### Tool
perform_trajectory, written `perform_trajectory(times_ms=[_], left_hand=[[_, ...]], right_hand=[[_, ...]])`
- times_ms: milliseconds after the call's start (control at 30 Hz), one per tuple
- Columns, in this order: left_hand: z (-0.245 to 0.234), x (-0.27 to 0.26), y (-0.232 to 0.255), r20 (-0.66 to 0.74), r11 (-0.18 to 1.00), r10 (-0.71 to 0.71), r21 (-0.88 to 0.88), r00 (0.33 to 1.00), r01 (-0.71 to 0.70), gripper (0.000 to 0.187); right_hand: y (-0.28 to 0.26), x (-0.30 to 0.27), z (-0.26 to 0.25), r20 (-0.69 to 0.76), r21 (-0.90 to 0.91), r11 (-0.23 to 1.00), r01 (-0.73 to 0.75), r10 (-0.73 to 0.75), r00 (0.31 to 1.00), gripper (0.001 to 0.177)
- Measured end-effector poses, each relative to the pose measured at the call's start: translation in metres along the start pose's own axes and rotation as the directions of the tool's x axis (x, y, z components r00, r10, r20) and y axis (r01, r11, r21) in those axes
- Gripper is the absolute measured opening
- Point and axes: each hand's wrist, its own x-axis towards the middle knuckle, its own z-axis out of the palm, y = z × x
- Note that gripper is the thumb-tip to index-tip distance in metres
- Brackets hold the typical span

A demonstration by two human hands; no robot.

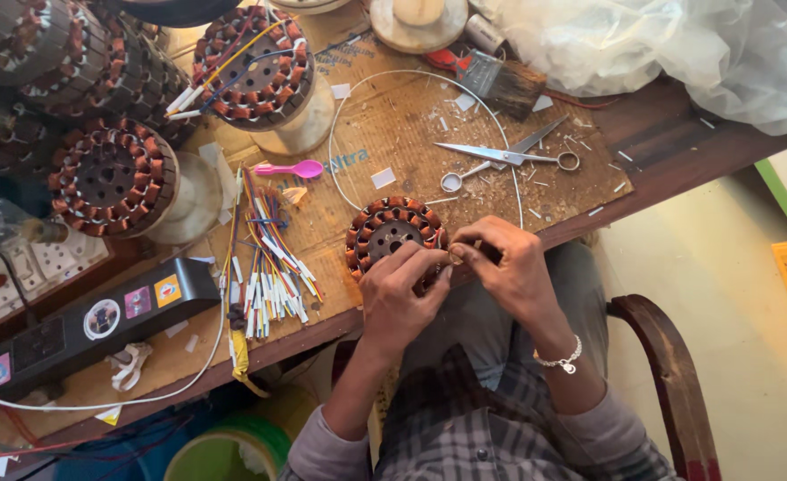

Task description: The person winds and secures colored wires into the slots of a motor stator, using shears to trim excess wire and a small metal tool to push wires into place. The person repeatedly inserts, adjusts, and trims wires across multiple slots, then lifts and rotates the stator to continue the process.

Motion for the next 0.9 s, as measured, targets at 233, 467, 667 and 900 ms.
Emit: perform_trajectory(times_ms=[233,467,667,900], left_hand=[[0.000,0.003,-0.001,0.076,0.999,-0.028,-0.021,0.997,0.030,0.018],[0.001,-0.001,-0.001,0.001,0.997,-0.065,-0.046,0.998,0.065,0.016],[0.000,-0.006,-0.008,-0.004,0.999,-0.008,-0.053,1.000,0.008,0.022],[0.004,-0.006,-0.010,-0.066,0.999,-0.001,-0.035,0.998,-0.001,0.017]], right_hand=[[0.013,-0.004,-0.001,-0.017,-0.015,1.000,-0.004,0.004,1.000,0.012],[-0.005,-0.025,0.001,0.070,-0.014,0.998,-0.059,0.060,0.996,0.013],[-0.013,-0.016,0.002,-0.005,-0.002,0.994,0.111,-0.111,0.994,0.011],[-0.008,-0.015,0.009,0.015,-0.071,0.996,0.061,-0.060,0.998,0.014]])
